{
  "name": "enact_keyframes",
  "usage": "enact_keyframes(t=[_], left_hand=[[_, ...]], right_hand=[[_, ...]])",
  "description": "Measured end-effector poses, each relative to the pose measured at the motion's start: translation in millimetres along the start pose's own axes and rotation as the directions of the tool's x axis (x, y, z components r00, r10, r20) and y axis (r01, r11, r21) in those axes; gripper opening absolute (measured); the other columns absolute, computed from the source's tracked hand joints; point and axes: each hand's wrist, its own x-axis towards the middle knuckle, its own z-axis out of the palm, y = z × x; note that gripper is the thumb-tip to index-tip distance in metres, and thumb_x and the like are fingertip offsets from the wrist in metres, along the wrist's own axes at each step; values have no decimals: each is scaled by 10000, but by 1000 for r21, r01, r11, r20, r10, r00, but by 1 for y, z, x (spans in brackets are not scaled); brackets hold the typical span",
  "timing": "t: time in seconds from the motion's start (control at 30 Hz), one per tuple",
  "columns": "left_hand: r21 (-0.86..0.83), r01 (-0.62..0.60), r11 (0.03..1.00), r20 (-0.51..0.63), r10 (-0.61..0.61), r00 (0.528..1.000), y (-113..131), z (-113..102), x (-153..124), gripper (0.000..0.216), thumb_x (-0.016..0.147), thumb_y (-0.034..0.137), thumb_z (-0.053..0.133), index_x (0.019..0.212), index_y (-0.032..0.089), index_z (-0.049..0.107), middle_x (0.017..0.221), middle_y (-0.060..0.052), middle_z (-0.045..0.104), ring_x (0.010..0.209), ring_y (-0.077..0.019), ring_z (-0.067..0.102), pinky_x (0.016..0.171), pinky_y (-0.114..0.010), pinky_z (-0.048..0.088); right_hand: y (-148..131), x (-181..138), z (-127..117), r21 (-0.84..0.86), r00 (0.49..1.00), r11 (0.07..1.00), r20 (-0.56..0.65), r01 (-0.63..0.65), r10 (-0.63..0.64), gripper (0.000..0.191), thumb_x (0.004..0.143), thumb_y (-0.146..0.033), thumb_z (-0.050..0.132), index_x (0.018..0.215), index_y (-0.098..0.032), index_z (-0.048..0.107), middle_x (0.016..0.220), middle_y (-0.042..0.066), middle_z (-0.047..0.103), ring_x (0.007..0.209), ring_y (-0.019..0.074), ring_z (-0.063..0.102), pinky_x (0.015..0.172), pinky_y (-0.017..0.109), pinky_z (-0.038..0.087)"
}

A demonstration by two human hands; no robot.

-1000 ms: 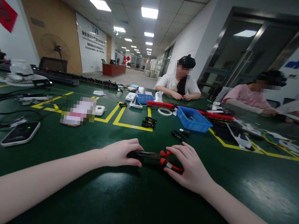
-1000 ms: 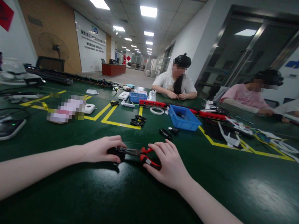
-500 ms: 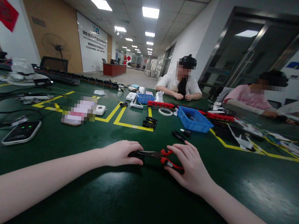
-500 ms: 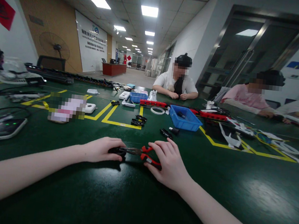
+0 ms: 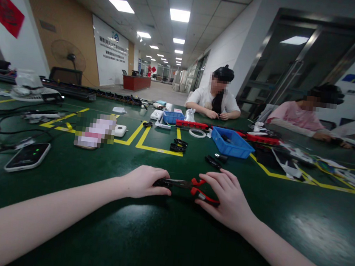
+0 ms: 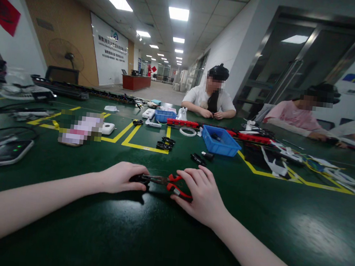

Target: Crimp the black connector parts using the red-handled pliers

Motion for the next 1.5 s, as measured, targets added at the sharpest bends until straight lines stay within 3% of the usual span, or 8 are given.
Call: enact_keyframes(t=[0.63,1.2,1.5], left_hand=[[25,-64,998,27,64,998,0,-2,0,346,965,520,558,1079,196,601,997,-55,686,868,-224,672,688,-276,464],[60,-80,995,27,78,997,1,-2,0,339,950,509,582,1091,201,607,1000,-55,685,864,-222,671,685,-272,462],[67,-101,993,14,101,995,2,0,0,315,922,468,623,1097,206,616,998,-44,691,846,-211,675,682,-270,470]], right_hand=[[3,0,2,6,999,1000,-18,-30,30,496,836,-421,704,1258,-194,576,1130,116,690,1050,295,647,987,515,449],[-2,3,-2,61,998,997,27,-52,50,405,828,-431,681,1149,-187,651,1022,104,742,917,258,691,900,470,495],[-5,4,-5,142,991,985,112,-96,80,338,826,-419,673,1067,-183,684,938,80,762,800,219,696,834,435,505]])
